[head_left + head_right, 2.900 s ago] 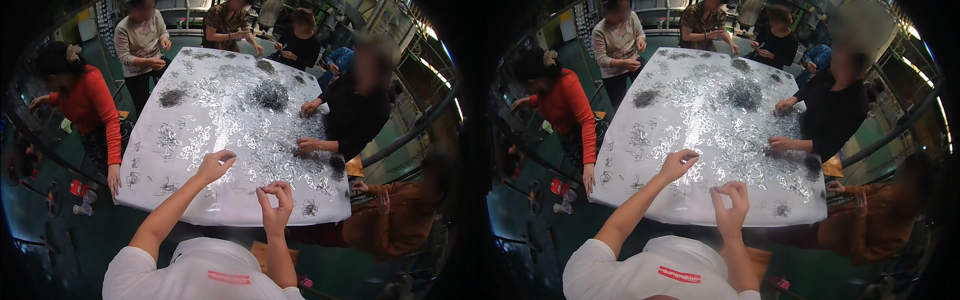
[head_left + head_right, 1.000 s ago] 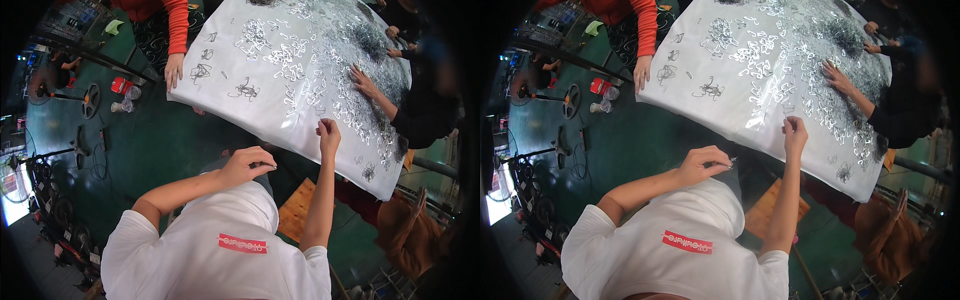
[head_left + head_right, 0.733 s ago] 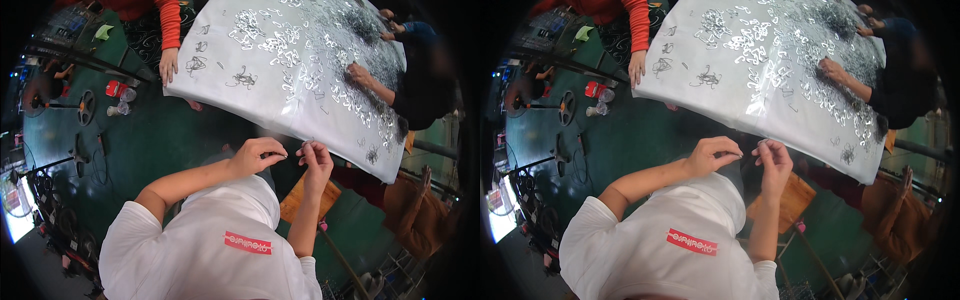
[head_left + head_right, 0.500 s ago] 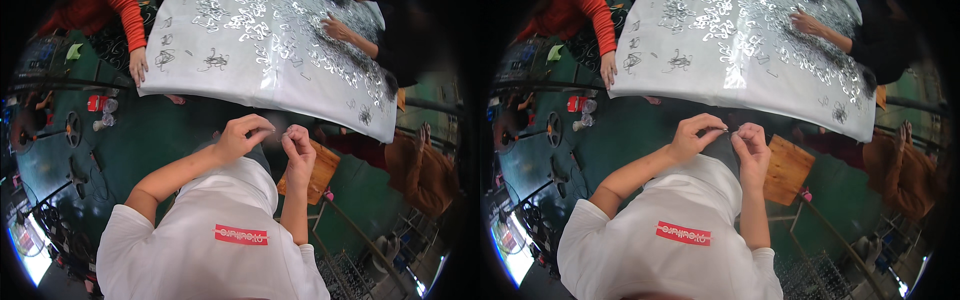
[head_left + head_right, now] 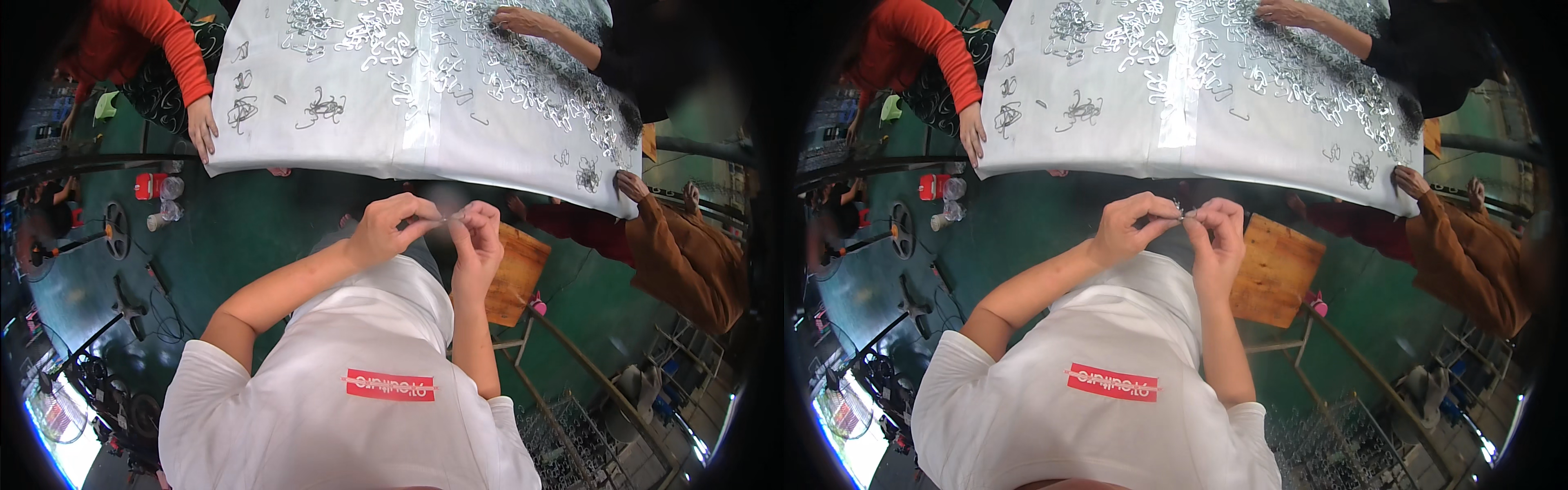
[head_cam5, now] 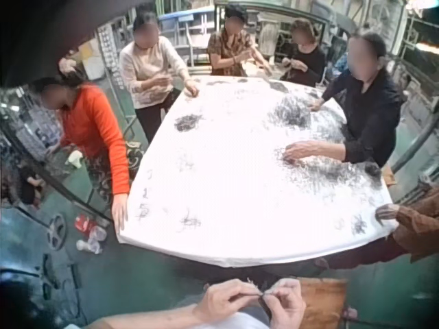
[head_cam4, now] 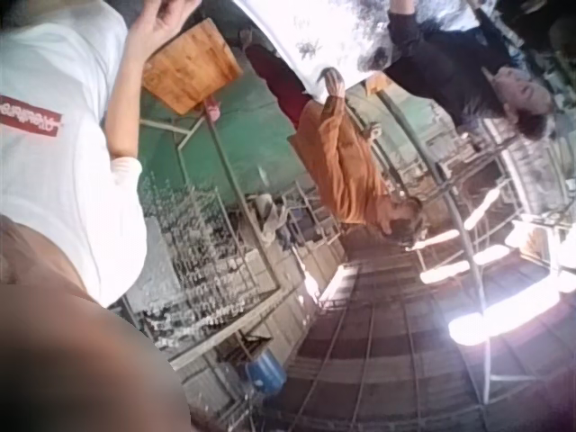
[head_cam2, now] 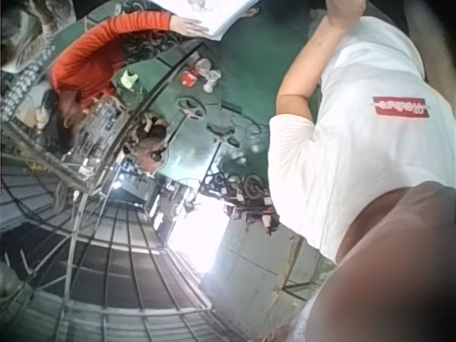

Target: The person picks up small metal clips from a white table and links them together by hand into a chain. The person repeatedly hangs the assembled chain on a nearby metal rack and continues adding more clips to the chain.

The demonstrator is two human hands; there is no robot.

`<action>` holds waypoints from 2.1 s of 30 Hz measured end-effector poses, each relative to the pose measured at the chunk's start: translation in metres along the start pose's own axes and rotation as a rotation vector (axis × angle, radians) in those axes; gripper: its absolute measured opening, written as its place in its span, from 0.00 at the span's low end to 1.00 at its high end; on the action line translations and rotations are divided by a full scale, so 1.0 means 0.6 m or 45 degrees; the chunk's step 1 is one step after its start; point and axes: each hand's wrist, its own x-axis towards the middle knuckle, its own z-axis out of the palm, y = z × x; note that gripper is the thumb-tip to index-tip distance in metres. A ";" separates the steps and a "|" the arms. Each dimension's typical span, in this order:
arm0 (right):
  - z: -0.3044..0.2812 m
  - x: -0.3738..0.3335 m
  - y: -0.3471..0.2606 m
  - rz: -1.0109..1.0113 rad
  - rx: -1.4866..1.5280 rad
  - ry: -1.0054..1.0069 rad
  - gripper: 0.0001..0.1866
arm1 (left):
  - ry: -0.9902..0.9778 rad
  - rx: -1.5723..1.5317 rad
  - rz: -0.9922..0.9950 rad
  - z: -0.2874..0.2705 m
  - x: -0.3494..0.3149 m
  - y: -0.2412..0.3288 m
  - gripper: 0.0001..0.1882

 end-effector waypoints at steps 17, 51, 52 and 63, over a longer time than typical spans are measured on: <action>-0.027 0.042 0.010 -0.084 -0.244 -0.140 0.04 | -0.012 1.055 -0.046 -0.079 0.225 -0.264 0.10; -0.022 0.048 0.056 -0.240 -0.425 -0.305 0.09 | 0.086 -0.064 -0.327 -0.007 0.025 0.019 0.10; -0.035 0.068 0.062 -0.226 -0.479 -0.317 0.10 | 0.072 -0.056 -0.318 -0.008 0.025 0.017 0.11; -0.095 0.375 0.180 -0.177 -1.535 -0.442 0.06 | 0.038 0.099 -0.241 0.007 0.033 0.004 0.11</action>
